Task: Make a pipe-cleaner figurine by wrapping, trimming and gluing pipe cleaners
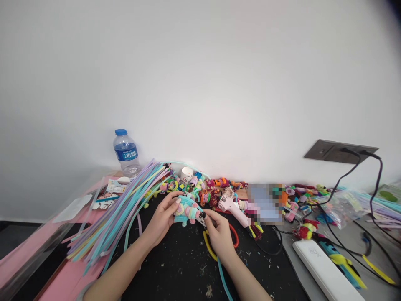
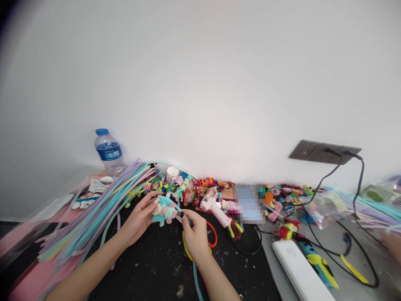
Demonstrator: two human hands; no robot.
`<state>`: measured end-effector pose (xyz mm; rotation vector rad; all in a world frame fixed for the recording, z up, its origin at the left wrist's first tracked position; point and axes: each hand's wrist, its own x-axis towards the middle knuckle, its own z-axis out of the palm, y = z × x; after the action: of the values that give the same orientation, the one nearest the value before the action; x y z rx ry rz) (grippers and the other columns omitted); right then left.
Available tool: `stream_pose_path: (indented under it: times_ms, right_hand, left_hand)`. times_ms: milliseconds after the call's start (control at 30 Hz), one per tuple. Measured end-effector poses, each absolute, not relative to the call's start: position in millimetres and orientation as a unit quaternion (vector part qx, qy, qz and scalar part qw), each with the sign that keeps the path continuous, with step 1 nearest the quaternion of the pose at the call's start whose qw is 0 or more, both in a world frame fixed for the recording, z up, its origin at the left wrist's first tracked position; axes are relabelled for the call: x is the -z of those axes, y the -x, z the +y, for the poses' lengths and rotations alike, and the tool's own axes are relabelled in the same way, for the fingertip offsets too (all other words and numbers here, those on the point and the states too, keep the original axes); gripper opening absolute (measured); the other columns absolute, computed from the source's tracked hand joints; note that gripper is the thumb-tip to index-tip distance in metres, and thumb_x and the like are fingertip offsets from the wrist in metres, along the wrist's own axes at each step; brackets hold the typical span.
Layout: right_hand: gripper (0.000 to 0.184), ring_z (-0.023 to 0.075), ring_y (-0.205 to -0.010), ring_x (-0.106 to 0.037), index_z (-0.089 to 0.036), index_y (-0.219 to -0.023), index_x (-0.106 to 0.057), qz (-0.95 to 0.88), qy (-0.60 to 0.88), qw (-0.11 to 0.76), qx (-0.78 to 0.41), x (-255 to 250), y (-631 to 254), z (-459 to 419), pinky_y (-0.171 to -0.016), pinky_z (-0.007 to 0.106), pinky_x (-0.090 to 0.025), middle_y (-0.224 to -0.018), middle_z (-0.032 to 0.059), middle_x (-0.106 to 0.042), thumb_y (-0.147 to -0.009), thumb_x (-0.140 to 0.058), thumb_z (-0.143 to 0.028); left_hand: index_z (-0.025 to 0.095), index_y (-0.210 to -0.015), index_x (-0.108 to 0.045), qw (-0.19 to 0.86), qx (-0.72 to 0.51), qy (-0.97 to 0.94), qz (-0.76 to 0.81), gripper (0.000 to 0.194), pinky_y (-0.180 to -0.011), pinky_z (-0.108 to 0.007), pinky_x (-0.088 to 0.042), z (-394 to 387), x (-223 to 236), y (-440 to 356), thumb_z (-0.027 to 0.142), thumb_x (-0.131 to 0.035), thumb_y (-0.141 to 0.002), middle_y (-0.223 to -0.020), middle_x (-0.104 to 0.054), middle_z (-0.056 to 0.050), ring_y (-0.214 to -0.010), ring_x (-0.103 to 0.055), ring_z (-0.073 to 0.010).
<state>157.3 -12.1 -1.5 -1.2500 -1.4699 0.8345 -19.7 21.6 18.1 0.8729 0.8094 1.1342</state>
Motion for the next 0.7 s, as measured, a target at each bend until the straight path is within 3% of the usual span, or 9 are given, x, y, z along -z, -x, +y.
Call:
stream_pose_path:
  times_ms: [433, 700]
  right_hand:
    - [0.024, 0.021, -0.084, -0.064, -0.017, -0.091, -0.07, -0.626, 0.525, 0.476, -0.324, -2.7, -157.7, -12.5, -0.075, 0.028, -0.048, -0.091, 0.007, -0.071, -0.086, -0.049, -0.028]
    - [0.023, 0.0205, -0.085, -0.064, -0.018, -0.092, -0.07, -0.647, 0.521, 0.467, -0.303, -2.8, -157.2, -13.8, -0.076, 0.028, -0.048, -0.093, 0.0059, -0.071, -0.086, -0.049, -0.024]
  left_hand:
    - [0.018, -0.098, -0.056, 0.657, -0.488, -0.4, 0.413, 0.034, -0.054, -0.024, -0.047, 23.3, -15.8, 18.9, 0.043, -0.062, -0.075, -0.077, -0.056, -0.001, -0.065, -0.055, -0.0139]
    - [0.018, -0.092, -0.059, 0.677, -0.498, -0.371, 0.395, 0.026, -0.054, -0.023, -0.047, 24.3, -10.7, 19.6, 0.037, -0.063, -0.076, -0.072, -0.057, 0.0, -0.061, -0.055, -0.0122]
